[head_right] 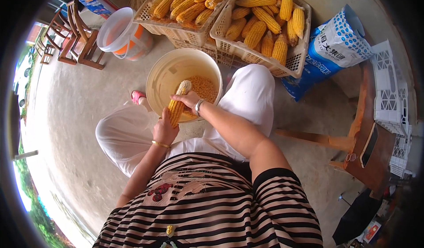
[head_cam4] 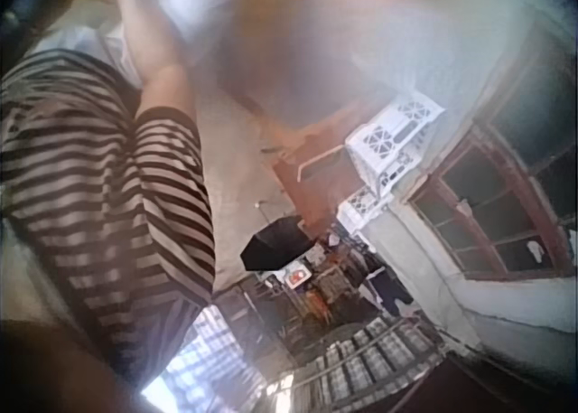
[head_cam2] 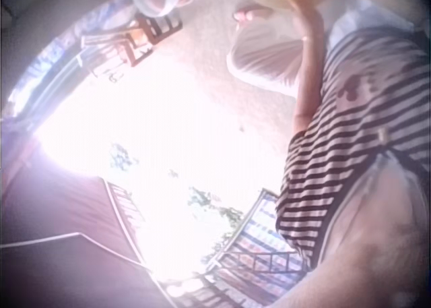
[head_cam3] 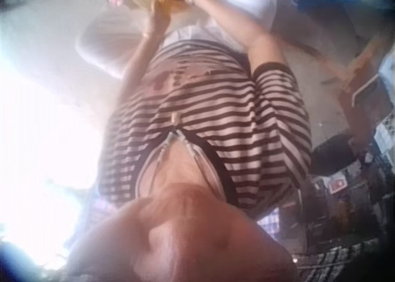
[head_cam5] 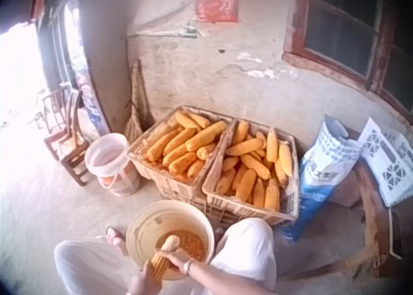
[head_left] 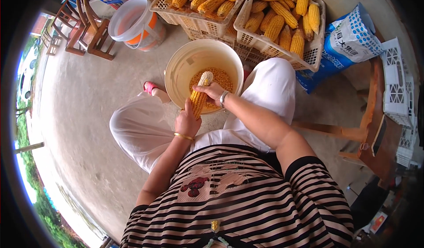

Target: The person is removing kernels from a corn cob by hand into a white bucket. They hold the cob over the bucket and use their thumbs to push the kernels off, handling one cob at a time.

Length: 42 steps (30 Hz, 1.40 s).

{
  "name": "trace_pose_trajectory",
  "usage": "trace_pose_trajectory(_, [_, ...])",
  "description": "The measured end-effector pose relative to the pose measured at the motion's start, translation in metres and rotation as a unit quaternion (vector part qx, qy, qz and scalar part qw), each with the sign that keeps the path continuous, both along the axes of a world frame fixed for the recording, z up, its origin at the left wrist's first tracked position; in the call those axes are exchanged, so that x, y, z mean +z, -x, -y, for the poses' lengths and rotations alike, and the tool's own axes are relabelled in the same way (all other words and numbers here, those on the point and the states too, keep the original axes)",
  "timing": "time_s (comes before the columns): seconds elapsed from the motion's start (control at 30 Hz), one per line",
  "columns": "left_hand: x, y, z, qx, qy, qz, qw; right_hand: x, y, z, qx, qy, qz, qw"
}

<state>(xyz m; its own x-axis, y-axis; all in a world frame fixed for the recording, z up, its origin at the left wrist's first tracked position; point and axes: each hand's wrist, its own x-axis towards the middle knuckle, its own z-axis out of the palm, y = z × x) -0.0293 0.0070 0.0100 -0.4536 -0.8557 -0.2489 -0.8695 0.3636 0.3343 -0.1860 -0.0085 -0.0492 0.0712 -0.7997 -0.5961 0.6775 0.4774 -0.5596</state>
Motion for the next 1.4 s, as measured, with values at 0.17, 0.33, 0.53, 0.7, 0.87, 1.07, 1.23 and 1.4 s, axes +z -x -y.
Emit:
trace_pose_trajectory(0.17, [-0.014,0.003,0.007,0.003,-0.016,-0.092,0.996,-0.027,0.013,0.006,0.007,0.032,-0.043,0.999])
trace_pose_trajectory(0.33, [-0.021,-0.015,0.008,0.025,-0.033,-0.043,0.998,-0.007,0.001,0.012,0.085,-0.005,-0.169,0.982])
trace_pose_trajectory(0.53, [-0.003,0.007,0.002,0.011,-0.004,-0.058,0.998,-0.012,0.003,0.001,0.020,0.024,-0.043,0.999])
trace_pose_trajectory(0.7, [-0.003,0.003,0.005,0.014,-0.020,-0.063,0.998,-0.004,0.003,0.003,0.029,0.019,-0.089,0.995])
trace_pose_trajectory(0.87, [-0.006,0.000,0.003,0.016,-0.019,-0.106,0.994,-0.020,0.000,0.007,0.007,0.026,-0.075,0.997])
trace_pose_trajectory(1.07, [0.007,0.011,-0.003,-0.011,0.008,-0.037,0.999,-0.019,-0.003,0.003,-0.003,0.024,-0.068,0.997])
trace_pose_trajectory(1.23, [0.011,0.016,-0.010,-0.054,0.074,0.069,0.993,-0.012,0.001,-0.001,-0.011,0.001,-0.111,0.994])
trace_pose_trajectory(1.4, [0.012,0.025,-0.009,-0.051,-0.020,0.087,0.995,-0.007,0.000,0.003,-0.063,-0.061,-0.283,0.955])
